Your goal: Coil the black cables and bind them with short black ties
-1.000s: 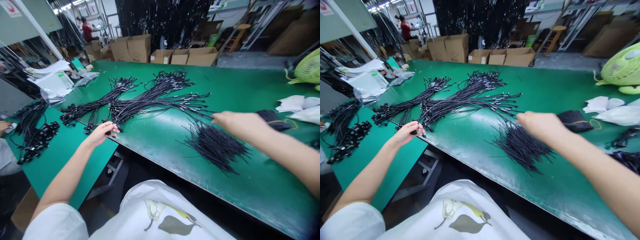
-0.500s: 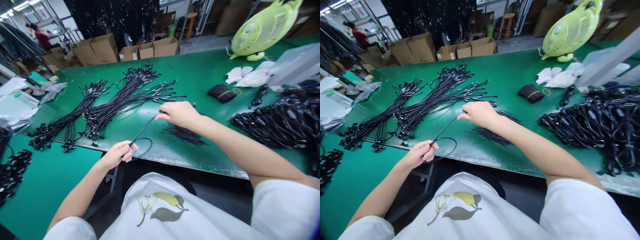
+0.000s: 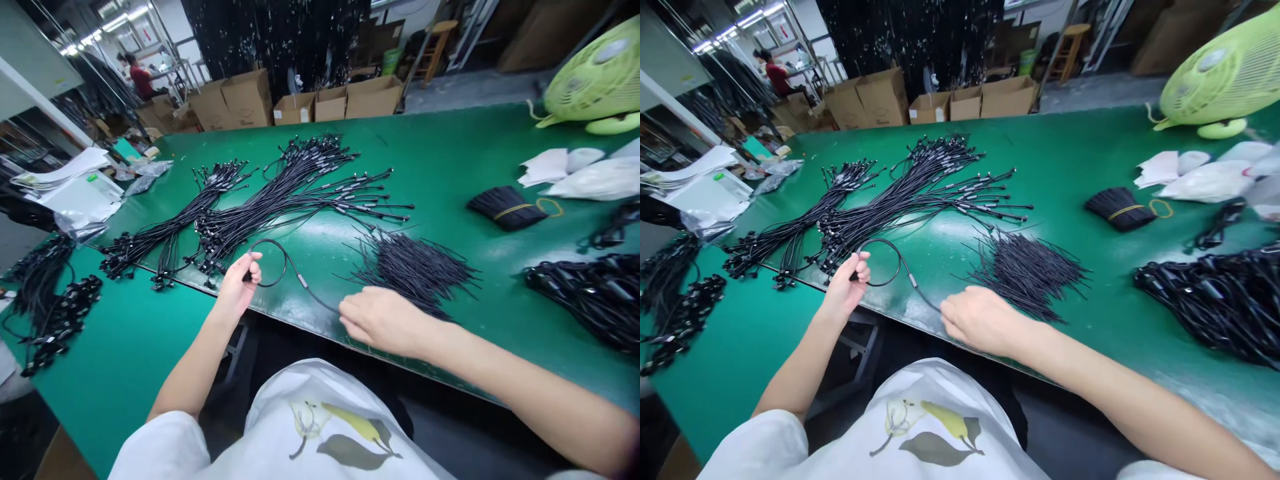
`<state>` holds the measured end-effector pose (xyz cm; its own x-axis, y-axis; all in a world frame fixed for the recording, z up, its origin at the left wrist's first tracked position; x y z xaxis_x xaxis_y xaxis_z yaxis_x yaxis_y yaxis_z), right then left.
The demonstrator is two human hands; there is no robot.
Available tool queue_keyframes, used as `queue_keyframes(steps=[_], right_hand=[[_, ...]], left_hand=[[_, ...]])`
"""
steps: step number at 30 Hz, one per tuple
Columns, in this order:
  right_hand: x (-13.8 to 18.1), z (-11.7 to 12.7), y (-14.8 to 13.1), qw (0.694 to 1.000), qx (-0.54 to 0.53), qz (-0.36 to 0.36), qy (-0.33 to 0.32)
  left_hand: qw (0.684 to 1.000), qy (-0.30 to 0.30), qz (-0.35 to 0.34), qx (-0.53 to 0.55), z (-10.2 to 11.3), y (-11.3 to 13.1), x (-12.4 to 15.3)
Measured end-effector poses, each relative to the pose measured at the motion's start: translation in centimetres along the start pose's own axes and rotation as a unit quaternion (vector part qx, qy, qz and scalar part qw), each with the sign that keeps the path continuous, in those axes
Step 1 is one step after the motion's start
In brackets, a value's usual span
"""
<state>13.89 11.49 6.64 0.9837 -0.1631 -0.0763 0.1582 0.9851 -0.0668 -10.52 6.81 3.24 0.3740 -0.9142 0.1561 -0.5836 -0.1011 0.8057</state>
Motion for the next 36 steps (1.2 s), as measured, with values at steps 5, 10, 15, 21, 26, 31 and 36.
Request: queue_keyframes(steps=[5, 10, 15, 21, 26, 31, 36], right_hand=[[2.0, 0.9, 8.4, 0.984, -0.003, -0.180, 0.009], [1.2, -0.6, 7.1, 0.988, -0.008, -0.150, -0.030], [-1.3, -0.2, -1.5, 0.991, -0.103, 0.017, -0.088], [-4.2, 1.9, -1.1, 0.959, -0.283, -0.031, -0.005], [-4.4, 0.3, 3.1, 0.876, -0.417, -0.121, 0.212], [-5.2, -6.3, 2.8, 0.700, -0.638, -0.220, 0.235], [-5.3, -8.2, 1.8, 0.495, -0.806, -0.207, 0.251]], left_hand=[[0.991, -0.044, -0.005, 0.126, 1.6, 3.1, 1.0], [0.995, -0.062, -0.049, 0.059, 1.3, 4.4, 2.1], [0.975, -0.075, -0.036, -0.209, -1.1, -0.5, 1.9], [0.884, -0.250, -0.002, -0.395, -6.1, -5.1, 5.1], [0.940, -0.254, 0.017, -0.228, -6.6, -5.5, 5.2], [0.974, -0.183, 0.071, -0.115, -6.3, -7.9, 4.3], [0.992, -0.081, 0.073, -0.057, -4.6, -10.2, 4.3]])
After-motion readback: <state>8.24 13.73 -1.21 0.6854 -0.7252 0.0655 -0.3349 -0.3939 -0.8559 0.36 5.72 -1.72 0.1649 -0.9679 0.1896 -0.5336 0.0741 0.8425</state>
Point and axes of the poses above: each hand's wrist, its own x-axis away from the middle knuckle, its own z-axis out of the back of the hand, y = z × x, the point moved 8 cm from there along -x, towards the middle knuckle, and after that the axes turned 7 degrees about -y, right-handed, at the moved point
